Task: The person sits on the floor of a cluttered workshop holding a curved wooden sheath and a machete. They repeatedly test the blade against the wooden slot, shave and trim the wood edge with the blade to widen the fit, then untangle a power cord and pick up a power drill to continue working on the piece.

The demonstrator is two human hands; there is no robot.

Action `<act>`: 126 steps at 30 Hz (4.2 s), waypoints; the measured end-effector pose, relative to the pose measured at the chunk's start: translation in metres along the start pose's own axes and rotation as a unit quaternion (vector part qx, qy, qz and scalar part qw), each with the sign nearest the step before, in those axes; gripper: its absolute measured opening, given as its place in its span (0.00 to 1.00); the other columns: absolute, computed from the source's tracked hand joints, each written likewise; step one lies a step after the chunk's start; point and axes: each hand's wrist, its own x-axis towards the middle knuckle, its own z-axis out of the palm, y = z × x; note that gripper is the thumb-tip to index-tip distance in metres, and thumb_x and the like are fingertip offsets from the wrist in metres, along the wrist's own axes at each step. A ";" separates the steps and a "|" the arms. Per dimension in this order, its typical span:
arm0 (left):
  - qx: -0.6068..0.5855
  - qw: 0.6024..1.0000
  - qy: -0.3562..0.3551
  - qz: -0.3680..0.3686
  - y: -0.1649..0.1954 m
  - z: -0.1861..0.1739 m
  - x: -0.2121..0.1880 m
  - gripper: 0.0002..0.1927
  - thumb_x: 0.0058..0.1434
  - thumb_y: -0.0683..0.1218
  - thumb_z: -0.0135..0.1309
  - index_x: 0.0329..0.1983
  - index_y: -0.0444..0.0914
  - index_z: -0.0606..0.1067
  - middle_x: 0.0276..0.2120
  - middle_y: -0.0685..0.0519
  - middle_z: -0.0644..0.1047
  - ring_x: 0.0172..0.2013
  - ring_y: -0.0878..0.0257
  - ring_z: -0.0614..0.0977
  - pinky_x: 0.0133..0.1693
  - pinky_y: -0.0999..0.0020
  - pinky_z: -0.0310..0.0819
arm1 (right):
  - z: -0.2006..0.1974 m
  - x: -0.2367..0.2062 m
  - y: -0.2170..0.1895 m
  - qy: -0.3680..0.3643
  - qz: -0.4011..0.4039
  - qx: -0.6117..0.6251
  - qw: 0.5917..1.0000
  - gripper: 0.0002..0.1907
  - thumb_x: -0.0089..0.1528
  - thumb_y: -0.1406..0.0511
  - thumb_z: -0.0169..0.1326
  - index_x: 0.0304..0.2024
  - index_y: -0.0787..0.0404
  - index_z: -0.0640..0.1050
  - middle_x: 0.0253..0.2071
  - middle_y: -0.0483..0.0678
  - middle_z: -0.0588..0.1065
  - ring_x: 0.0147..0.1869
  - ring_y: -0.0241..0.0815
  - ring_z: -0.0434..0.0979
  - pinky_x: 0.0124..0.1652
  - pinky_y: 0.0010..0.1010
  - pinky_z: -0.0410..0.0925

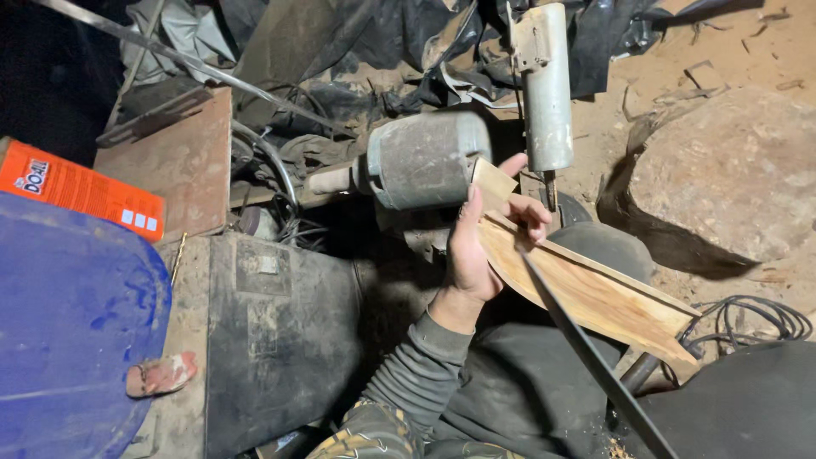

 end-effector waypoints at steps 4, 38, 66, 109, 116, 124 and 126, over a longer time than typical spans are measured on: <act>0.036 0.999 0.038 0.007 0.004 0.003 -0.005 0.40 0.71 0.65 0.36 0.74 0.32 0.56 0.30 0.47 0.76 0.35 0.56 0.78 0.45 0.61 0.72 | 0.005 0.002 -0.015 0.000 -0.026 -0.008 1.000 0.29 0.57 0.63 0.57 0.62 0.59 0.74 0.38 0.53 0.78 0.43 0.47 0.81 0.46 0.37 0.72; 0.039 0.997 0.045 0.046 0.002 -0.078 -0.048 0.52 0.61 0.81 0.28 0.69 0.34 0.59 0.34 0.41 0.80 0.38 0.45 0.83 0.50 0.46 0.79 | -0.031 0.028 -0.356 -0.218 -0.066 0.030 0.973 0.44 0.59 0.55 0.57 0.76 0.52 0.59 0.64 0.56 0.74 0.64 0.53 0.76 0.57 0.37 0.67; 0.034 0.997 0.047 0.042 -0.003 -0.087 -0.053 0.49 0.65 0.79 0.23 0.65 0.33 0.58 0.35 0.35 0.80 0.39 0.40 0.83 0.53 0.40 0.78 | -0.013 0.024 -0.343 -0.225 -0.064 0.168 0.958 0.35 0.63 0.54 0.52 0.71 0.56 0.65 0.62 0.56 0.78 0.61 0.48 0.78 0.57 0.34 0.69; 0.131 0.977 0.117 0.124 -0.013 -0.082 -0.060 0.42 0.74 0.74 0.17 0.55 0.30 0.57 0.29 0.33 0.80 0.31 0.45 0.82 0.43 0.63 0.78 | 0.003 0.013 -0.374 -0.103 -0.093 0.152 0.978 0.33 0.64 0.58 0.57 0.71 0.53 0.68 0.52 0.55 0.80 0.42 0.42 0.76 0.41 0.32 0.72; 0.126 0.977 0.129 0.116 -0.020 -0.089 -0.062 0.40 0.73 0.73 0.18 0.57 0.33 0.55 0.32 0.32 0.80 0.32 0.44 0.82 0.44 0.58 0.80 | 0.006 0.012 -0.374 -0.163 0.070 0.010 0.984 0.37 0.60 0.53 0.57 0.72 0.37 0.65 0.42 0.53 0.80 0.39 0.49 0.82 0.44 0.35 0.74; -0.059 0.988 0.106 0.094 -0.024 -0.104 -0.062 0.41 0.68 0.76 0.29 0.63 0.38 0.59 0.47 0.31 0.79 0.41 0.36 0.84 0.45 0.44 0.83 | -0.006 0.001 -0.363 -0.117 0.001 0.077 0.990 0.38 0.60 0.54 0.58 0.74 0.45 0.67 0.48 0.55 0.81 0.49 0.55 0.83 0.49 0.36 0.72; -0.058 0.988 0.114 0.086 -0.021 -0.105 -0.062 0.39 0.68 0.75 0.33 0.61 0.39 0.62 0.54 0.31 0.77 0.42 0.36 0.84 0.44 0.44 0.83 | -0.010 0.001 -0.359 -0.100 0.001 0.079 0.992 0.38 0.57 0.57 0.57 0.71 0.47 0.67 0.48 0.58 0.81 0.49 0.57 0.82 0.48 0.38 0.72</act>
